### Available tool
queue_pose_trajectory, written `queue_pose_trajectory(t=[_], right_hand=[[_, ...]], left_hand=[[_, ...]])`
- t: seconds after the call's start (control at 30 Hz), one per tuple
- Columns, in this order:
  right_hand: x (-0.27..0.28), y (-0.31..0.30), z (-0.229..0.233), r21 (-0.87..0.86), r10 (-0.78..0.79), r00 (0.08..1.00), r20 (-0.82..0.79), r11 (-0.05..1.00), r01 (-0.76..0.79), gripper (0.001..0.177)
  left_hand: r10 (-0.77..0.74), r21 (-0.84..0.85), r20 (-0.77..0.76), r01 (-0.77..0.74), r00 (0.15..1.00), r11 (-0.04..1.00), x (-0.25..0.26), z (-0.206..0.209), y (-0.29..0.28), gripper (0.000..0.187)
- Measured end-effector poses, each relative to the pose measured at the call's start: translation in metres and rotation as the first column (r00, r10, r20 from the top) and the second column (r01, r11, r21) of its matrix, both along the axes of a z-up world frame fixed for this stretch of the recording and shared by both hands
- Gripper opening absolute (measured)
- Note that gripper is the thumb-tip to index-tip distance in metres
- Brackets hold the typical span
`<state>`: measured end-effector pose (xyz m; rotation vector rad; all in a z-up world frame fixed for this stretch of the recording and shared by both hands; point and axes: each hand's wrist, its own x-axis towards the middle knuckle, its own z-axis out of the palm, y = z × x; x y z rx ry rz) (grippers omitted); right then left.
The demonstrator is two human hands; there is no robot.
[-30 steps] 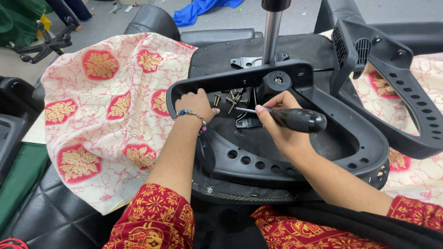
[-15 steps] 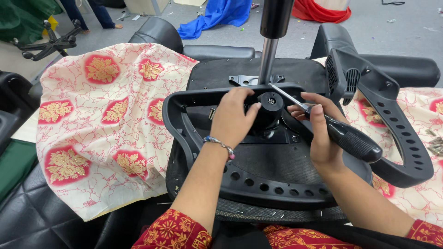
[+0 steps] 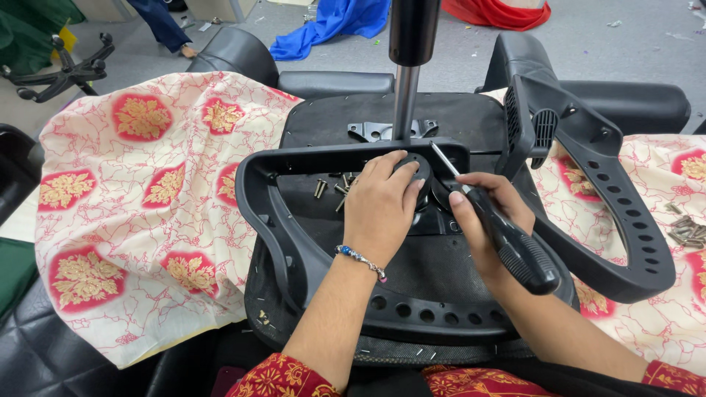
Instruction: The person assembles a black plastic chair base by inserting and tightening screws with a screwdriver. They position the base, select screws, and secure them into the central column and surrounding frame.
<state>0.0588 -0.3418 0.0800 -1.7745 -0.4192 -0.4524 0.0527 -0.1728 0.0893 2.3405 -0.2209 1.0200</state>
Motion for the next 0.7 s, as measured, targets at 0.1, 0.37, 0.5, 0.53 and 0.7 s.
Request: queue_pose_trajectory(t=[0.1, 0.37, 0.5, 0.53, 0.7], right_hand=[[0.001, 0.002, -0.004, 0.015, -0.019, 1.000, -0.022, 1.000, 0.019, 0.028], [0.000, 0.001, -0.004, 0.048, 0.043, 0.995, -0.095, 0.998, -0.039, 0.024], [0.002, -0.001, -0.003, 0.051, 0.069, 0.990, -0.121, 0.997, -0.063, 0.023], [0.002, -0.001, -0.003, 0.063, 0.079, 0.989, -0.122, 0.995, -0.071, 0.023], [0.001, -0.003, -0.001, 0.085, 0.099, 0.985, -0.144, 0.993, -0.088, 0.024]], left_hand=[[-0.012, -0.024, -0.074, 0.011, 0.997, 1.000, 0.001, 0.006, 0.004, 0.019], [0.003, -0.013, -0.177, -0.005, 0.984, 1.000, 0.013, 0.016, 0.011, 0.010], [0.028, -0.080, -0.161, -0.041, 0.987, 0.996, 0.011, 0.013, 0.008, 0.009], [0.036, -0.089, -0.157, -0.050, 0.987, 0.995, 0.011, 0.012, 0.007, 0.009], [0.069, -0.011, -0.128, -0.071, 0.989, 0.997, 0.010, 0.014, 0.002, 0.009]])
